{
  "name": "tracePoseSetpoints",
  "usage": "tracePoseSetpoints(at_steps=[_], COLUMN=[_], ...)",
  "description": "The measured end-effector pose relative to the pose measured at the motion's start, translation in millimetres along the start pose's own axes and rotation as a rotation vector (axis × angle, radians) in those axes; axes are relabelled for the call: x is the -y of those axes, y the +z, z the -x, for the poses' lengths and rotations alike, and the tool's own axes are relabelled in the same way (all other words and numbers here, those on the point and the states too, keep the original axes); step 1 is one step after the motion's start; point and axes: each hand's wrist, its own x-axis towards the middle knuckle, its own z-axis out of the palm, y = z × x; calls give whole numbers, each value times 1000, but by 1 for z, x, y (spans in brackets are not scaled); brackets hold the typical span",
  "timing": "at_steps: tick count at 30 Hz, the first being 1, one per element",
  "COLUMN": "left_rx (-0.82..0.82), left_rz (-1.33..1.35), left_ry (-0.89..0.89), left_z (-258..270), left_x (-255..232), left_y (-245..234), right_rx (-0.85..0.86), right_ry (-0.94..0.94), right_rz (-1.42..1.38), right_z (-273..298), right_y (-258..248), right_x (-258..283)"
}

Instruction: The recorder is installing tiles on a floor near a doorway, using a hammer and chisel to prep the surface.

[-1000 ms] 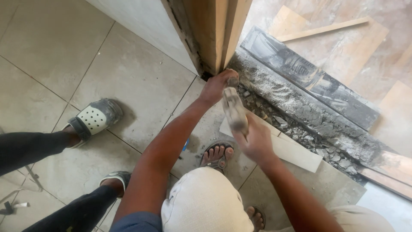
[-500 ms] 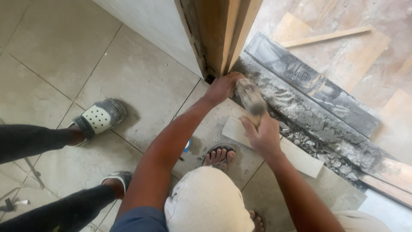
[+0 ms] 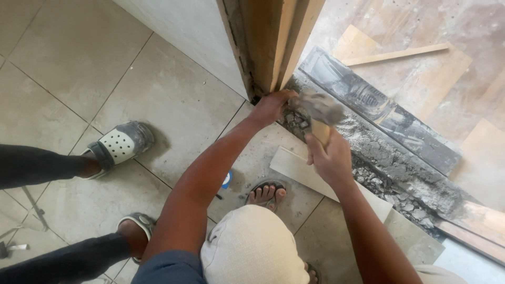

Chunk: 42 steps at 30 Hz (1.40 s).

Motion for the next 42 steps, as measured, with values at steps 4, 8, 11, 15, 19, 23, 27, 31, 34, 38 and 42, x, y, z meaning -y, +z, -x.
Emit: tracePoseSetpoints(at_steps=[4,8,11,15,19,23,27,31,34,38,42], left_rx=[45,65,60,3,-41,-3,100,265,258,197,163], left_rz=[-22,58,108,20,-41,-82,-251,-447,-364,-421,-313], left_ry=[-27,-122,-124,19,64,-29,96,185,193,254,149], left_z=[-1,1,6,16,21,25,55,74,81,70,56], left_x=[-6,-10,-1,-6,-7,-23,17,20,-25,-29,-1], left_y=[-4,-2,6,12,19,11,35,45,33,50,59], right_rx=[-62,-55,29,-10,-123,-81,70,74,79,121,146], right_ry=[-235,-266,4,39,-209,-118,296,388,449,473,499], right_rz=[-186,-240,-94,-212,-405,-374,-251,-245,-179,-16,44], right_z=[10,-11,-13,1,9,11,21,43,58,73,81], right_y=[11,29,18,5,17,33,23,-1,-24,-42,-36], right_x=[-25,-37,-4,2,-37,-60,-46,-55,-67,-84,-93])
